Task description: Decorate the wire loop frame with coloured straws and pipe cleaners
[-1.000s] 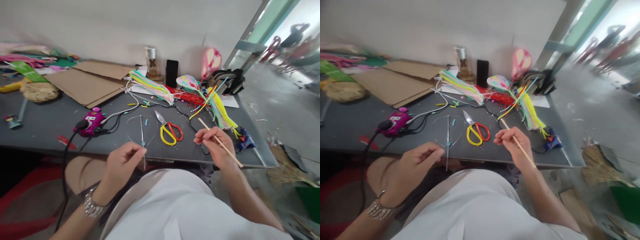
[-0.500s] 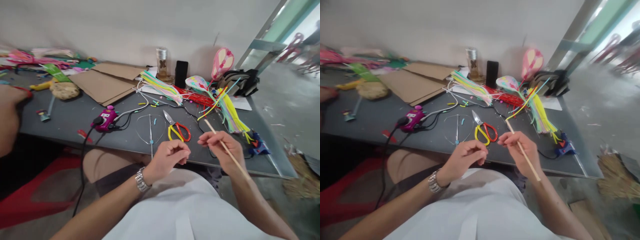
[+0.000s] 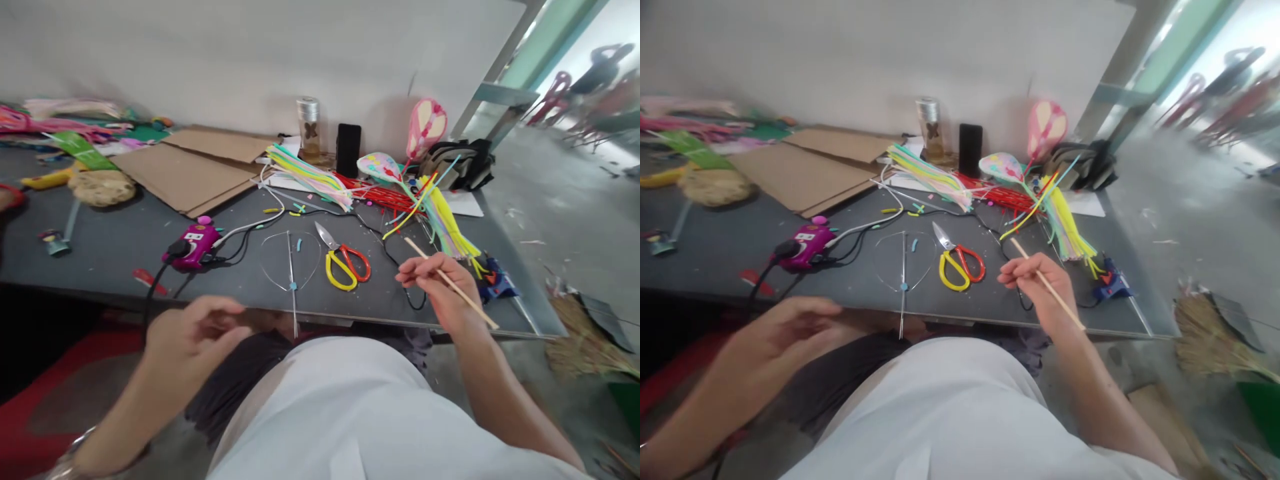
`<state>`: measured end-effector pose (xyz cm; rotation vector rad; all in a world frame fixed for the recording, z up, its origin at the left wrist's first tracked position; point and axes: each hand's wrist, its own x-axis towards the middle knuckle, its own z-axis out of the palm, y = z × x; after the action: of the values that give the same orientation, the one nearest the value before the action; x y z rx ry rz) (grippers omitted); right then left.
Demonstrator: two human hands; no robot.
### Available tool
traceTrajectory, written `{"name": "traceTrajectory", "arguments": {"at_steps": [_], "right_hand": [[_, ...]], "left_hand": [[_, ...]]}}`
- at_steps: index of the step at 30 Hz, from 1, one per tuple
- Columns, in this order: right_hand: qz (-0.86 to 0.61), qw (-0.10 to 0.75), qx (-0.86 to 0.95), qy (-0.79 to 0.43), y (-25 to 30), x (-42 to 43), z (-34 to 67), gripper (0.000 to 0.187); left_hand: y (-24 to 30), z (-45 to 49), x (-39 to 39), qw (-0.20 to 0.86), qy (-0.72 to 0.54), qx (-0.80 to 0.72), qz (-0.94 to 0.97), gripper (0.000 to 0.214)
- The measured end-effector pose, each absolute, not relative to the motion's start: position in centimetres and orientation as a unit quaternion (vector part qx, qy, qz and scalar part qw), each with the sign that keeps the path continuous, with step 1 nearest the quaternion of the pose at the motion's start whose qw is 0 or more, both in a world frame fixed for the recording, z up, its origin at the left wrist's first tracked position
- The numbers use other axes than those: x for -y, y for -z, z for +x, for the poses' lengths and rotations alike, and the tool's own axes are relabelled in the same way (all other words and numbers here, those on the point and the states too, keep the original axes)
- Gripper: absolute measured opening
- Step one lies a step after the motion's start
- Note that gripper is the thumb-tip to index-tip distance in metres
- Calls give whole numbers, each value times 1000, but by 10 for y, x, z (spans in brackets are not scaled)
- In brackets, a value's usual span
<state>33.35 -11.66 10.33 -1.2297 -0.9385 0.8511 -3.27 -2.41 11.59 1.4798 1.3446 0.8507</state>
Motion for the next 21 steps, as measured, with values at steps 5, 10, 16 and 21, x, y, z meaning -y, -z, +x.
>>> {"name": "traceTrajectory", "arguments": {"at_steps": [5, 10, 16, 21], "right_hand": [[-484, 612, 461, -423, -116, 111, 304, 7], [-453, 597, 492, -444, -118, 112, 300, 8], [-487, 629, 440, -417, -104, 117, 326, 8], [-463, 612, 433, -474, -98, 121, 328, 8]], "left_hand": [[-111, 74, 30, 629, -232, -365, 646, 51], [-102, 128, 31, 732, -188, -265, 599, 24], [-114, 50, 18, 631, -284, -428, 582, 30], [-134, -5, 13, 478, -409, -487, 606, 41]]}}
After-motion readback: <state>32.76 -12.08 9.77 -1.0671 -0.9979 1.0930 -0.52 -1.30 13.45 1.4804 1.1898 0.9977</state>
